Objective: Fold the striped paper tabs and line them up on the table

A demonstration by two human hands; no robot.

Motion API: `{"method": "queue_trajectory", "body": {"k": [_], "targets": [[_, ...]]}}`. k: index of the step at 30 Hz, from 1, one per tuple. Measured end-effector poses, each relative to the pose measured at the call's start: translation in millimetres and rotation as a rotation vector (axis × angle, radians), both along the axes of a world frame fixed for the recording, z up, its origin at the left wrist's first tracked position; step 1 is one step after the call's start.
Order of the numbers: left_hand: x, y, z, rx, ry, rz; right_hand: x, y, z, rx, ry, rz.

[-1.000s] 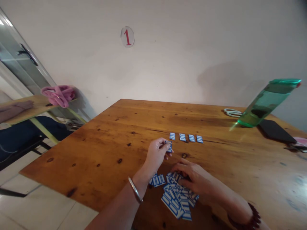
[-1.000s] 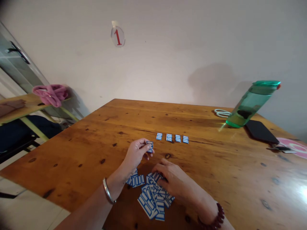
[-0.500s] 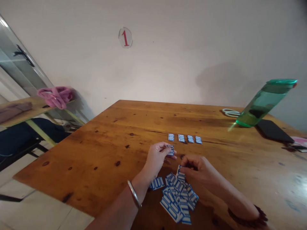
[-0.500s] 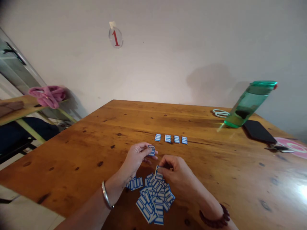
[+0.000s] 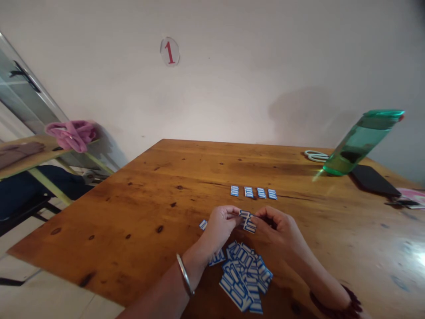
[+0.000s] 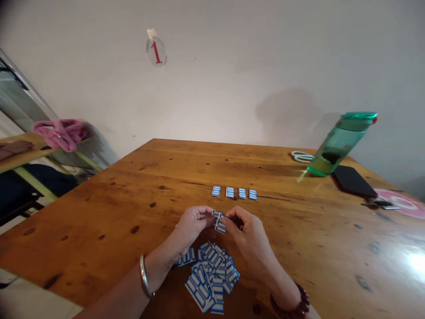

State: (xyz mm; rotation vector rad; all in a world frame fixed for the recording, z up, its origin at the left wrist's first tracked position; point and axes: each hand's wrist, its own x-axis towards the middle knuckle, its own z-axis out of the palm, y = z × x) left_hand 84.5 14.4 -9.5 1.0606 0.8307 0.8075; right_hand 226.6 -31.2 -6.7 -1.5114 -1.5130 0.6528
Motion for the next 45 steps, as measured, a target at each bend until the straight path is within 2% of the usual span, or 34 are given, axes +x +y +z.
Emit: {"method": "queue_trajectory", "body": {"k": [6, 14, 27, 30, 33, 36, 41, 45], "targets": [[2, -4, 1.8, 0.01, 0.02, -0.081, 1, 2, -1, 0.08, 0.022, -0.102], [2, -7, 2.0, -0.035, -0.024, -0.111, -6, 1, -3, 0.049, -0.003, -0.119], [2, -6, 0.7, 0.01, -0.036, -0.177, -5, 1, -7, 0.037, -0.028, -0.124], [0, -3, 3.5, 0.021, -0.02, -0.117, -6, 0, -5, 0.038, 0.002, -0.117], [-5, 2, 9.8, 0.054, -0.005, 0.054, -8, -3, 0, 0.034, 0.011, -0.056], [-11, 7, 15.9, 0.067, -0.038, 0.176, -11, -7, 4, -0.027, -0.12, 0.096], [-14, 9, 19.2, 0.074, -0.046, 0.203, -13, -13, 6, -0.102, -0.361, 0.501], [-13, 7, 19.5, 0.082, -0.021, 0.189, -8, -13, 5, -0.168, -0.412, 0.615]]}}
